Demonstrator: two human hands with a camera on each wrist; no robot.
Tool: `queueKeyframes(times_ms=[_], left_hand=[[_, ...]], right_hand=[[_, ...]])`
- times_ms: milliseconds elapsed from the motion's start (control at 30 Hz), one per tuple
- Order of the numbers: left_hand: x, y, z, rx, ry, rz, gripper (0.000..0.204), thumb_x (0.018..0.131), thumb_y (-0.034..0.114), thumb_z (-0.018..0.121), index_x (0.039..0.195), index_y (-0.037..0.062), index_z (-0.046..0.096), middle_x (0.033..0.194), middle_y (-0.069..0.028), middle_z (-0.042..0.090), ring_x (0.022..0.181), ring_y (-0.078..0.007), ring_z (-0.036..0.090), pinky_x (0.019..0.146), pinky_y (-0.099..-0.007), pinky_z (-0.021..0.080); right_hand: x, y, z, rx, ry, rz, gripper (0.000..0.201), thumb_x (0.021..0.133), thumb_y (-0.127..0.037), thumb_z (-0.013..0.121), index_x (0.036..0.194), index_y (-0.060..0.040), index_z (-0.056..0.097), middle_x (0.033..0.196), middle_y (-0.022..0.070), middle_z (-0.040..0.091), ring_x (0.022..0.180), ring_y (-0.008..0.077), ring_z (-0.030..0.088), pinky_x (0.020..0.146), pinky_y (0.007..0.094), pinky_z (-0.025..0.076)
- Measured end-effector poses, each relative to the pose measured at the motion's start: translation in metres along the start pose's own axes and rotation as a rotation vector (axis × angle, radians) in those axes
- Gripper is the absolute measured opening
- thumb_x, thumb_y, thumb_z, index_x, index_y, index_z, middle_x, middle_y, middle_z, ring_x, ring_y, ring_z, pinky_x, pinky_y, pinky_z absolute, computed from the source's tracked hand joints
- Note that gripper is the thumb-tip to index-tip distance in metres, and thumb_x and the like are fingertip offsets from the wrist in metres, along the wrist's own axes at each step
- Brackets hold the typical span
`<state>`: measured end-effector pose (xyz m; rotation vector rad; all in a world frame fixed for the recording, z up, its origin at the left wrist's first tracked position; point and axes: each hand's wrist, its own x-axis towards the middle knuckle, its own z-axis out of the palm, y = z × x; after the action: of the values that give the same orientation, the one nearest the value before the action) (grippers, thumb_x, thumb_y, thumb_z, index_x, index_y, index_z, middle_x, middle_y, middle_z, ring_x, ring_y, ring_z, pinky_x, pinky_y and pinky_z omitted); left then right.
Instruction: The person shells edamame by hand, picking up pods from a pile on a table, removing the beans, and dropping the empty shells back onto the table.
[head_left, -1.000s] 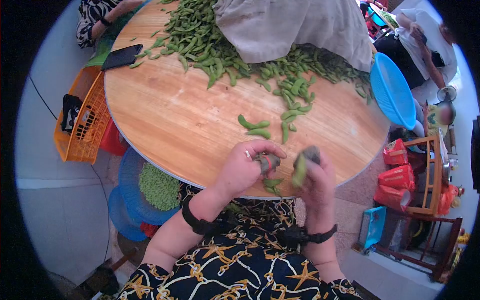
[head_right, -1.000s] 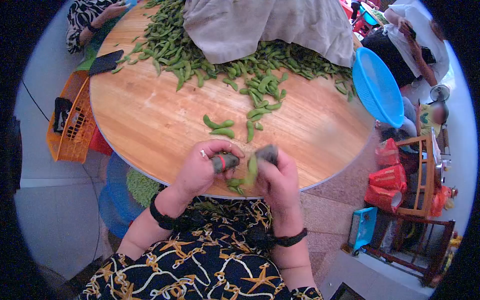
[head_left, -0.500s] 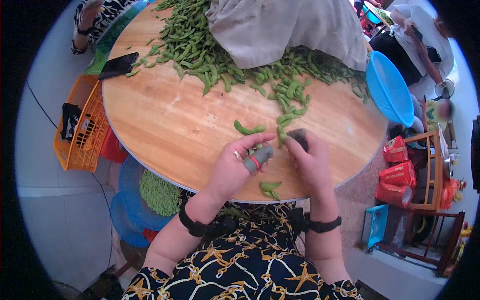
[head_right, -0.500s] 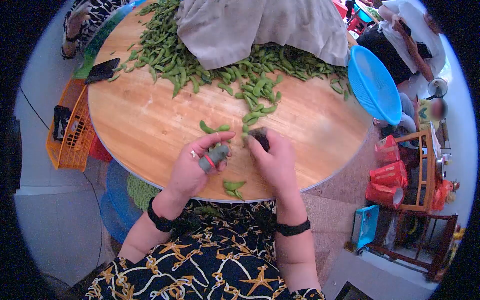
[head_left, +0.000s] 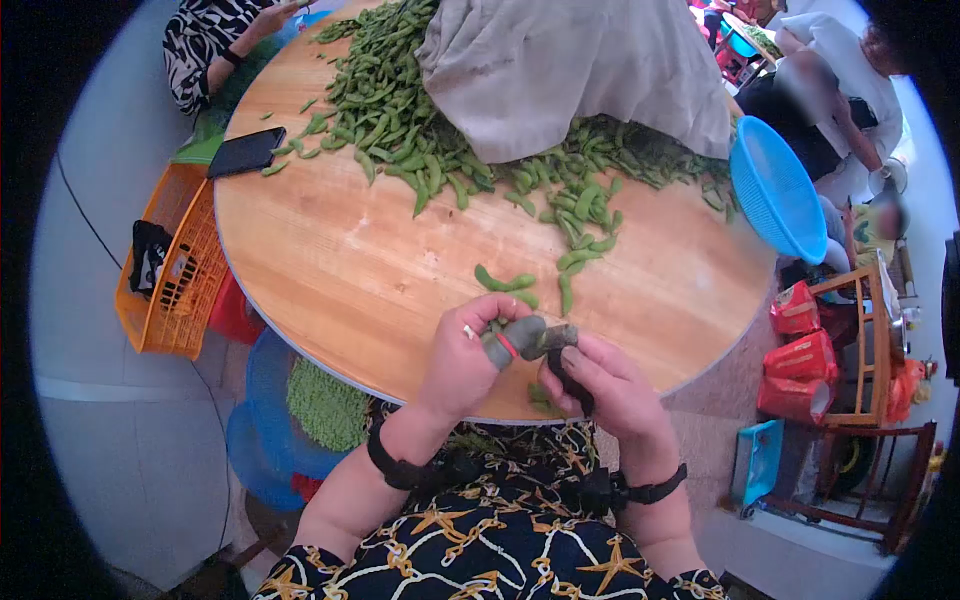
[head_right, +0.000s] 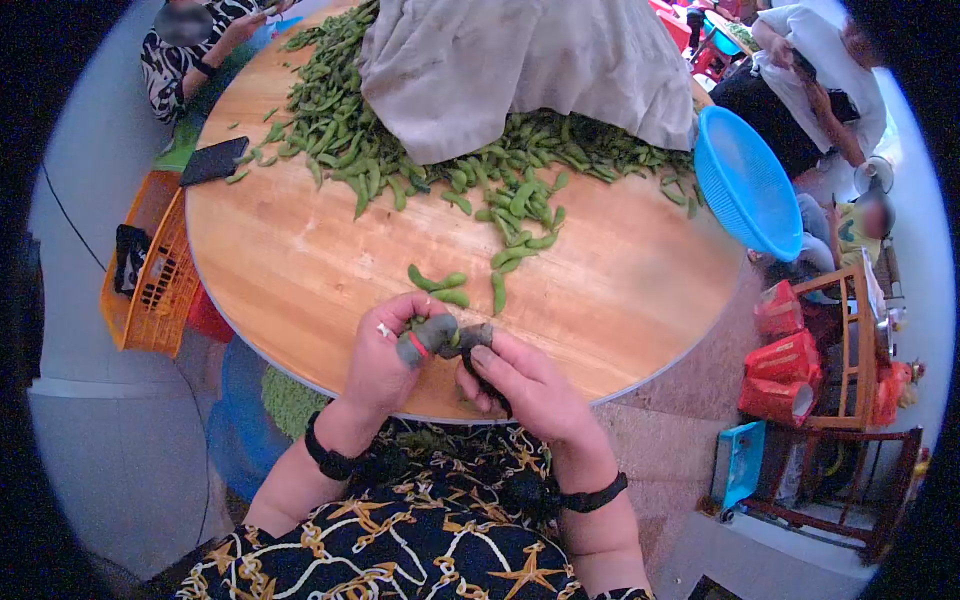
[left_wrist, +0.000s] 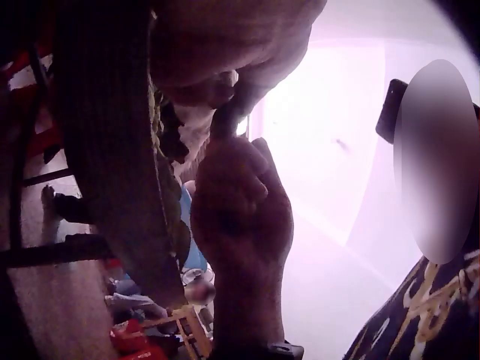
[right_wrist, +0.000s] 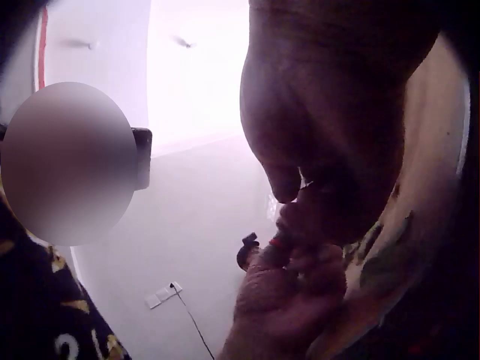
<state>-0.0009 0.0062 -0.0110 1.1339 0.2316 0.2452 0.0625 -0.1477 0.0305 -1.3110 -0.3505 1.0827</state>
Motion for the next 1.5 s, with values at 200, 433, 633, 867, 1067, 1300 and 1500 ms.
queueKeyframes(times_ms=[200, 433, 633, 867, 1067, 1300, 1500], left_hand=[[0.001, 0.007, 0.008, 0.371, 0.010, 0.109, 0.011, 0.077, 0.008, 0.063, 0.083, 0.0016, 0.059, 0.079, -0.0011, 0.058, 0.075, -0.0084, 0.052, 0.069, -0.0227, 0.043], [0.003, 0.003, -0.003, 0.193, -0.260, 0.162, 0.008, 0.076, 0.009, 0.066, 0.078, 0.0026, 0.061, 0.077, -0.0019, 0.056, 0.076, -0.0101, 0.052, 0.069, -0.0239, 0.042], [-0.003, 0.018, 0.015, 0.209, -0.148, 0.107, 0.014, 0.076, 0.013, 0.067, 0.082, 0.0041, 0.058, 0.078, -0.0008, 0.056, 0.075, -0.0094, 0.051, 0.069, -0.0235, 0.042], [-0.001, 0.002, 0.005, 0.108, -0.047, -0.017, 0.014, 0.077, 0.007, 0.063, 0.089, 0.0039, 0.057, 0.081, 0.0024, 0.055, 0.072, -0.0038, 0.049, 0.060, -0.0173, 0.038], [0.002, 0.001, 0.001, -0.207, 0.090, -0.019, 0.013, 0.081, 0.002, 0.053, 0.094, 0.0034, 0.056, 0.076, 0.0013, 0.052, 0.061, -0.0048, 0.045, 0.051, -0.0160, 0.034], [0.000, 0.009, 0.012, -0.224, 0.031, -0.134, 0.016, 0.084, 0.005, 0.048, 0.100, 0.0037, 0.051, 0.074, -0.0006, 0.049, 0.057, -0.0069, 0.043, 0.047, -0.0172, 0.035], [0.001, 0.010, 0.015, -0.265, 0.038, -0.083, 0.018, 0.084, 0.008, 0.053, 0.101, 0.0021, 0.049, 0.075, -0.0010, 0.049, 0.058, -0.0070, 0.045, 0.048, -0.0172, 0.037]], right_hand=[[0.004, 0.006, -0.003, -0.105, 0.070, -0.001, 0.021, 0.092, -0.022, 0.043, 0.080, -0.0076, 0.051, 0.066, -0.0046, 0.048, 0.053, 0.0026, 0.041, 0.047, 0.0170, 0.033], [0.003, 0.012, -0.007, 0.369, -0.059, 0.097, 0.014, 0.092, -0.019, 0.045, 0.095, -0.0068, 0.051, 0.065, -0.0030, 0.048, 0.047, 0.0035, 0.036, 0.041, 0.0160, 0.027], [0.005, 0.013, -0.002, 0.230, 0.061, 0.061, 0.015, 0.089, -0.018, 0.050, 0.093, -0.0054, 0.055, 0.060, -0.0009, 0.049, 0.051, 0.0024, 0.040, 0.043, 0.0159, 0.029], [0.009, 0.015, 0.007, 0.066, 0.301, -0.038, 0.013, 0.087, -0.016, 0.053, 0.083, -0.0042, 0.058, 0.062, -0.0054, 0.050, 0.052, 0.0013, 0.042, 0.046, 0.0168, 0.033], [-0.001, -0.003, -0.016, -0.577, 0.065, -0.279, 0.014, 0.081, -0.018, 0.059, 0.087, -0.0053, 0.059, 0.060, 0.0025, 0.055, 0.053, 0.0122, 0.054, 0.048, 0.0271, 0.040], [0.036, -0.026, -0.033, -1.594, 0.272, -0.240, 0.019, 0.077, -0.013, 0.050, 0.096, -0.0112, 0.052, 0.068, 0.0128, 0.060, 0.063, 0.0310, 0.061, 0.053, 0.0416, 0.047], [0.035, 0.002, -0.029, -1.599, 0.386, -0.372, 0.018, 0.080, -0.020, 0.052, 0.096, -0.0116, 0.056, 0.064, 0.0107, 0.059, 0.058, 0.0292, 0.059, 0.048, 0.0382, 0.045]])
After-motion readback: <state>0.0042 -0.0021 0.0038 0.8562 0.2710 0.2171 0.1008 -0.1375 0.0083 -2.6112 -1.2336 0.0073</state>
